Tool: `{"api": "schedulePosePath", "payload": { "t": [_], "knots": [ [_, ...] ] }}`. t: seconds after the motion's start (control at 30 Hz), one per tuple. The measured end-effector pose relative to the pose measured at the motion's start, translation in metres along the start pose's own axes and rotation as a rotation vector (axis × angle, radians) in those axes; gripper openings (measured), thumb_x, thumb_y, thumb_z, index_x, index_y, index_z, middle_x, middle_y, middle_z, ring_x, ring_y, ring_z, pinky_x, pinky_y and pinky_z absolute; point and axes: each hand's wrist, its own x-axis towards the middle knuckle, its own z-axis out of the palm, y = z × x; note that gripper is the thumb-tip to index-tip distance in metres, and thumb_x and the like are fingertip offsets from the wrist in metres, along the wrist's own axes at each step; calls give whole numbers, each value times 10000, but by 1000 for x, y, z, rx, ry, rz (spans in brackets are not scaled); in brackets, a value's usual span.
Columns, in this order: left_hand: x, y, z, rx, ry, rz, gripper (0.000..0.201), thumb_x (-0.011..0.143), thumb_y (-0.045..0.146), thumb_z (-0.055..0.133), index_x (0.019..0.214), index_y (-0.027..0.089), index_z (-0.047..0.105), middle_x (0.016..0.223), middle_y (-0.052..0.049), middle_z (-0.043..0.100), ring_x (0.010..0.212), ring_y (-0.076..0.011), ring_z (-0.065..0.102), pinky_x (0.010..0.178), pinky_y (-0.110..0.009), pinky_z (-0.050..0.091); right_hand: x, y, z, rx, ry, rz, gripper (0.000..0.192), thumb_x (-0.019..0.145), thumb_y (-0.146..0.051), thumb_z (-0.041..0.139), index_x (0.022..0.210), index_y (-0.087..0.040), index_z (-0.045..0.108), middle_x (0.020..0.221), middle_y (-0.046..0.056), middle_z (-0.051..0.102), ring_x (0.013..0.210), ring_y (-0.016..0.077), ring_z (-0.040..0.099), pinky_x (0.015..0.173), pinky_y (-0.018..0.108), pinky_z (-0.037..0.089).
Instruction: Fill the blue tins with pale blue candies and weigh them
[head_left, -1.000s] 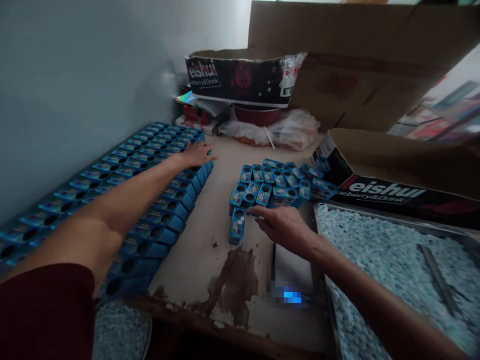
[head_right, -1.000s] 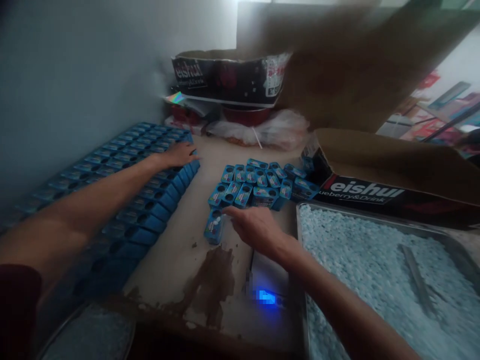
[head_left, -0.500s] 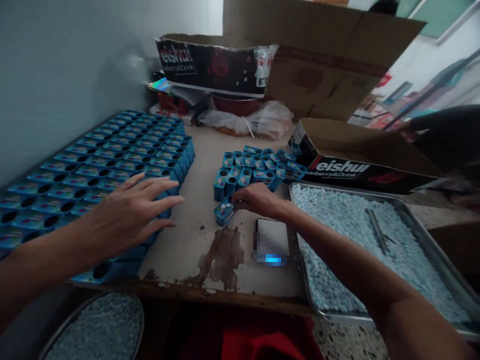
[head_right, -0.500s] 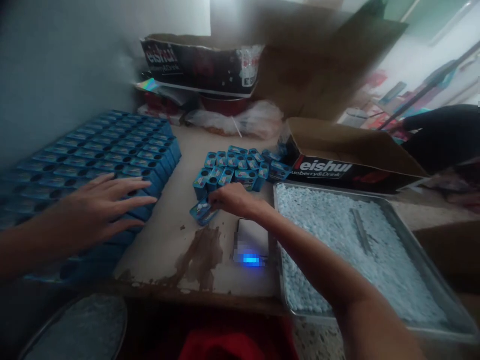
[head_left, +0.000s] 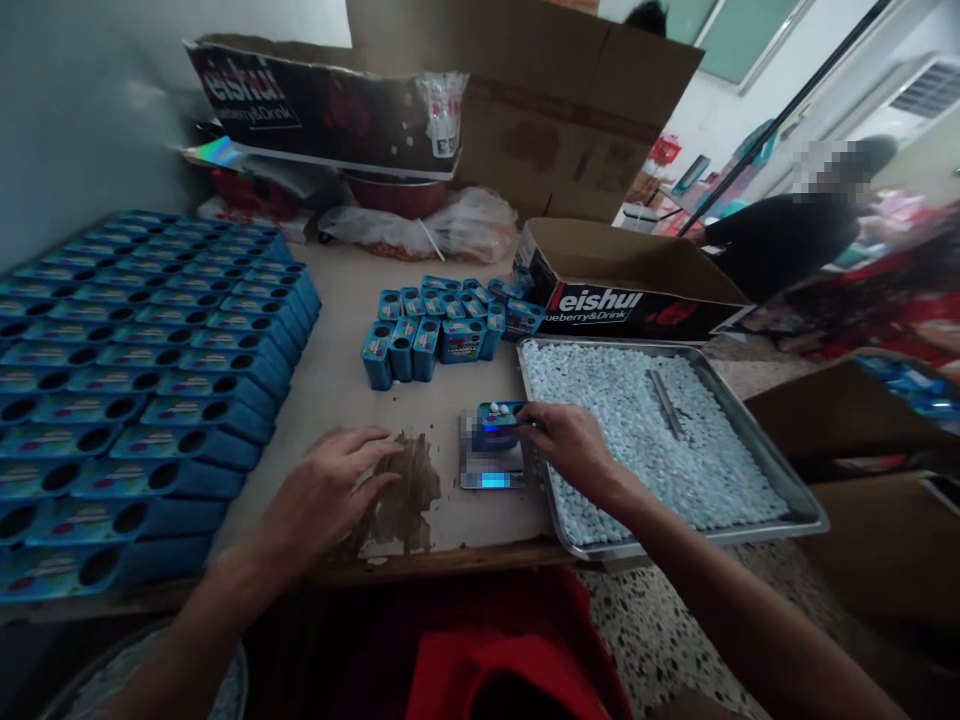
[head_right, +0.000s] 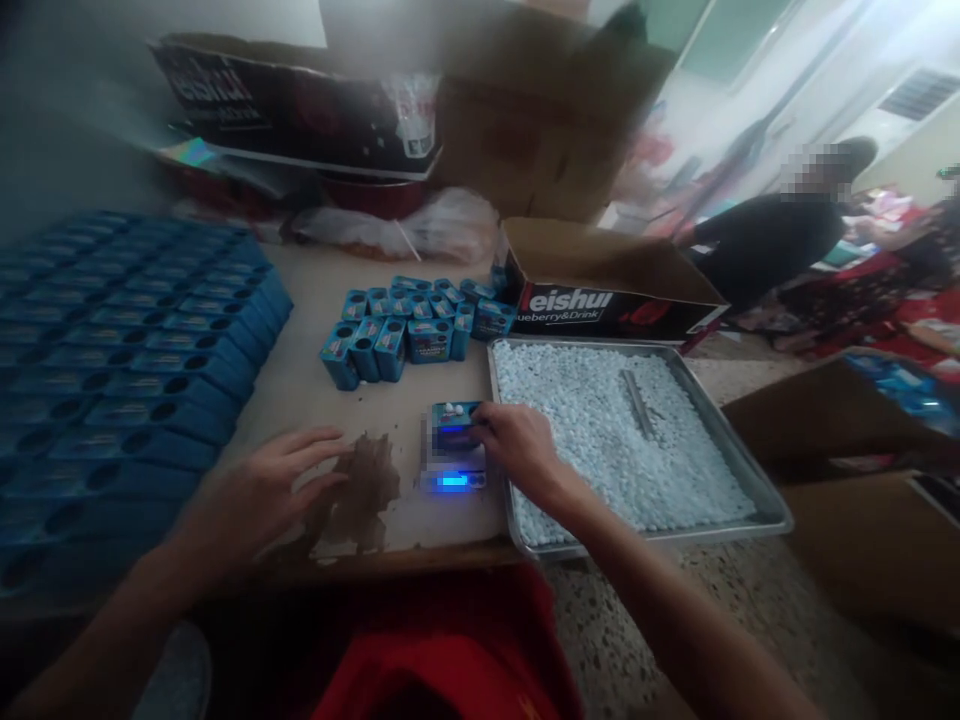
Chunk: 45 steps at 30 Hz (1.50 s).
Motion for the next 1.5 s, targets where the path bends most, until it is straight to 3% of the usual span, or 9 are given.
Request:
{"api": "schedulePosePath", "payload": {
  "t": [0.13, 0.27, 0.4, 0.53, 0.73, 0.9, 1.1, 1.37, 1.5],
  "knots": [
    [-2, 9, 3, -11, -26, -4, 400, 990, 531, 538, 1175, 253, 760, 1276, -93, 726, 1155, -285, 690, 1064, -460, 544, -9, 14, -1, 217, 45, 33, 226, 862, -402, 762, 1030, -251, 771, 650, -33, 633, 600, 145, 538, 603, 283, 312],
    [-12, 6, 10, -5, -28, -36, 348, 962, 486, 580, 1149, 253, 758, 1262, -91, 733, 1129, -291, 702, 1044, -465, 562, -17, 55, -19, 568, 36, 136, 303, 839, -484, 726, 934, -197, 730, 703, -15, 629, 618, 136, 524, 594, 277, 380],
    [-15, 9, 21, -8, -27, -34, 292, 945, 382, 590, 1144, 243, 751, 1243, -99, 738, 1114, -283, 712, 1033, -449, 574, -29, 105, -35, 544, -100, 227, 252, 761, -379, 720, 920, -184, 734, 839, 41, 706, 706, 157, 583, 639, 294, 457],
    [-4, 19, 25, -29, -78, -50, 297, 927, 370, 596, 1140, 232, 751, 1262, -93, 732, 1138, -280, 704, 1048, -447, 567, -38, 127, -42, 542, -290, 226, 200, 763, -340, 685, 887, -202, 758, 860, 59, 742, 722, 178, 643, 676, 329, 523],
    [15, 24, 26, 4, -87, -65, 335, 926, 352, 583, 1201, 238, 736, 1309, -86, 716, 1204, -295, 671, 1101, -489, 527, -27, 118, -47, 490, -284, 227, 220, 813, -386, 713, 930, -207, 765, 752, 42, 738, 698, 194, 693, 671, 329, 544],
    [21, 24, 28, 6, -29, -71, 296, 939, 355, 589, 1157, 231, 746, 1256, -91, 734, 1158, -289, 693, 1078, -471, 546, -10, 108, -47, 402, -250, 128, 239, 848, -432, 718, 929, -216, 778, 749, 32, 731, 621, 162, 643, 597, 303, 496],
    [25, 27, 33, -72, -24, -109, 315, 944, 370, 607, 1230, 281, 708, 1250, -58, 736, 1161, -272, 695, 1074, -449, 549, -3, 93, -51, 331, -218, 17, 194, 877, -376, 692, 949, -226, 790, 765, 42, 732, 678, 172, 646, 617, 299, 467],
    [43, 44, 53, -236, 78, -238, 504, 868, 454, 747, 1301, 221, 640, 1286, -97, 718, 1183, -281, 687, 1089, -452, 531, -10, 88, -58, 222, -156, -18, 180, 879, -337, 647, 943, -245, 788, 814, 32, 748, 697, 173, 642, 642, 312, 472],
    [55, 60, 68, -347, 107, -337, 610, 794, 447, 831, 1312, 224, 597, 1293, -100, 707, 1174, -289, 686, 1021, -455, 564, -12, 90, -61, 245, -151, -3, 166, 879, -309, 656, 960, -247, 786, 836, 28, 753, 727, 176, 658, 697, 321, 500]
  ]
}}
